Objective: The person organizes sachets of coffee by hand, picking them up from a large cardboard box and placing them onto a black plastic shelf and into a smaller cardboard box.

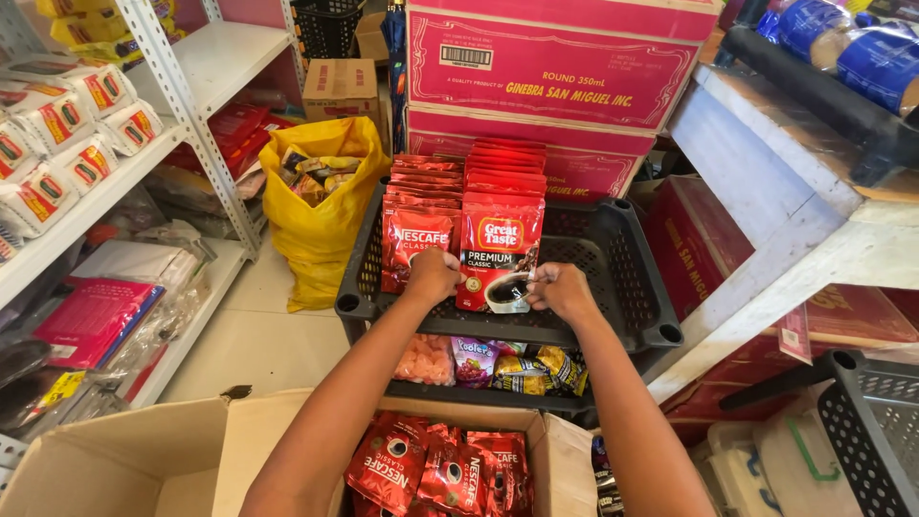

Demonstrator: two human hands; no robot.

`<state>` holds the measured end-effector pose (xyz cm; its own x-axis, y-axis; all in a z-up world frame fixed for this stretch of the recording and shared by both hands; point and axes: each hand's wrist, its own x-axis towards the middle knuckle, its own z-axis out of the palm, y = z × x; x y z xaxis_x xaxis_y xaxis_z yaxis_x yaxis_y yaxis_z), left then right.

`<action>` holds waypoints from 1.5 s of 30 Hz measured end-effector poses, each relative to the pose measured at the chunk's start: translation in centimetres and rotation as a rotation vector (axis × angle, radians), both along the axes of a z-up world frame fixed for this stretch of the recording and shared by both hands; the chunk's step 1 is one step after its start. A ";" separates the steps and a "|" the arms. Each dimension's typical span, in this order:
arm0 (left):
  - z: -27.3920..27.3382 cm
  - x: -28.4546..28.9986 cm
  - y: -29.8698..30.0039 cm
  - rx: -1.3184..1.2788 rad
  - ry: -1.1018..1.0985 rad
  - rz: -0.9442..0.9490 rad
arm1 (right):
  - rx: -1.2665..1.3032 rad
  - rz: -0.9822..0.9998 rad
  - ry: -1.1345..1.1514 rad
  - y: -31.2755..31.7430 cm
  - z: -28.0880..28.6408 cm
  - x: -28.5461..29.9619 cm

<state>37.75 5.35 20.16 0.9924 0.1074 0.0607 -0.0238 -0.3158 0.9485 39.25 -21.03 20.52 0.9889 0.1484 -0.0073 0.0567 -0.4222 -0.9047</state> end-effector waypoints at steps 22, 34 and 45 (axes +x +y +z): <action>-0.8 0.2 0.7 0.298 -0.052 0.022 | -0.067 0.004 0.084 -0.1 0.0 0.0; 3.6 -6.5 1.2 0.540 -0.295 0.164 | -0.284 -0.347 -0.878 1.0 5.1 -7.2; -2.8 -21.0 1.9 0.008 -0.202 -0.124 | -0.042 -0.073 -0.782 4.7 -7.6 -21.3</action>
<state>16.74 7.21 17.39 0.9655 -0.0156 0.2598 -0.2519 -0.3064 0.9180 17.96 -16.36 12.90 0.7168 0.0977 0.6904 0.6410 -0.4821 -0.5972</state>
